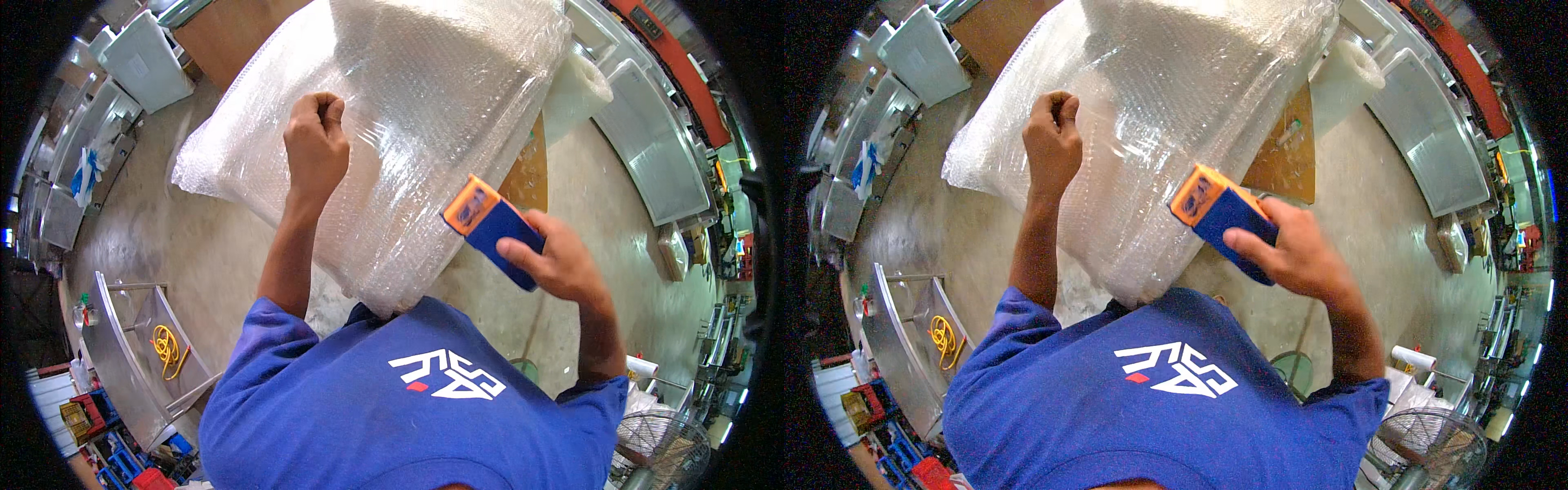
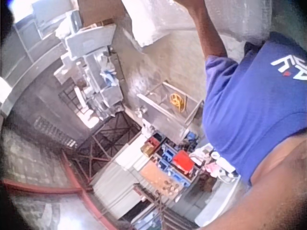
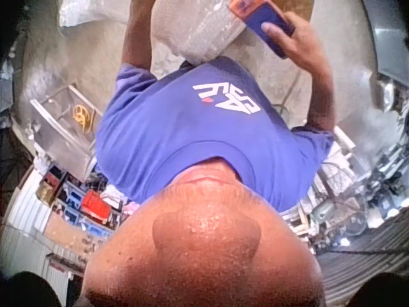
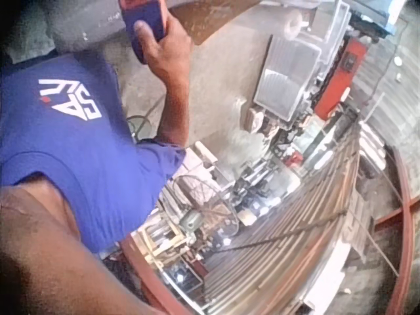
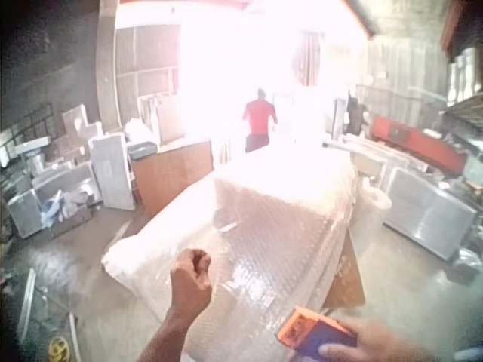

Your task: The person wraps a large rectangular object with bubble wrap and secures it using a handheld tape dispenser. They repeatedly apply tape along edges and seams, rotate the package to access different sides, and smooth the wrap to ensure coverage.

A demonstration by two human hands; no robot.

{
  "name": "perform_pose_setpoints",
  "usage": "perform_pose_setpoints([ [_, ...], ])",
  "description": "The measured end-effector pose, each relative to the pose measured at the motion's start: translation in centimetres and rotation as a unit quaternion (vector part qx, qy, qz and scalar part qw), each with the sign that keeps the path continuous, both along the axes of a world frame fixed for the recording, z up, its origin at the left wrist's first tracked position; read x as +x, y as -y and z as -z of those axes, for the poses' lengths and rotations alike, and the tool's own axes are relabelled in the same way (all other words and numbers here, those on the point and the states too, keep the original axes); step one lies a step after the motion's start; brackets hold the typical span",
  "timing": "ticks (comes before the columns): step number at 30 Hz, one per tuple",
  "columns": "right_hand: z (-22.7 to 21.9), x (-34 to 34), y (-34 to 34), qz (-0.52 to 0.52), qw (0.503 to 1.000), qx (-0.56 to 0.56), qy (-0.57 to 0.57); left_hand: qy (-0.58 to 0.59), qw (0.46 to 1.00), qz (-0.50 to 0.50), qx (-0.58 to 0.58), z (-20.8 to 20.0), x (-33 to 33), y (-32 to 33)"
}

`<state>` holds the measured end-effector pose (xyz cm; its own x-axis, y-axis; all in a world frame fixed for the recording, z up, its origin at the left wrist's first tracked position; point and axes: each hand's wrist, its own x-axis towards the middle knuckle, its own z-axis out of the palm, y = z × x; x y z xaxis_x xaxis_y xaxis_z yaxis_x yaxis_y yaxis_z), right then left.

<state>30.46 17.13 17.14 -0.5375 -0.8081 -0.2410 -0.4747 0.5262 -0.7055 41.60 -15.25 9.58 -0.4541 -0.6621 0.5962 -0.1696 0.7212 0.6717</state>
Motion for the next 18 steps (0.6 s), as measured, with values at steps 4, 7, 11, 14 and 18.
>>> perform_pose_setpoints([
  [4, -2.1, -0.7, 4.8, -0.007, 0.993, 0.065, -0.101, 0.050, 0.996, -0.052, -0.050, 3.7, -2.0, 2.7],
  [7, -2.0, -0.9, 5.6, 0.010, 0.991, 0.095, -0.091, 0.078, 0.991, -0.065, -0.089, 5.1, -2.6, 2.3],
  [11, -1.2, -1.7, 5.1, 0.023, 0.990, 0.117, -0.076, 0.133, 0.988, -0.054, -0.062, 2.9, -2.0, 1.9],
  [14, -1.5, -1.8, 5.2, 0.021, 0.990, 0.124, -0.065, 0.124, 0.977, 0.038, -0.166, 5.3, -3.6, 1.2],
  [18, -0.8, -2.2, 4.9, 0.029, 0.988, 0.126, -0.083, 0.232, 0.960, 0.049, -0.146, 5.9, -4.1, 1.2],
])
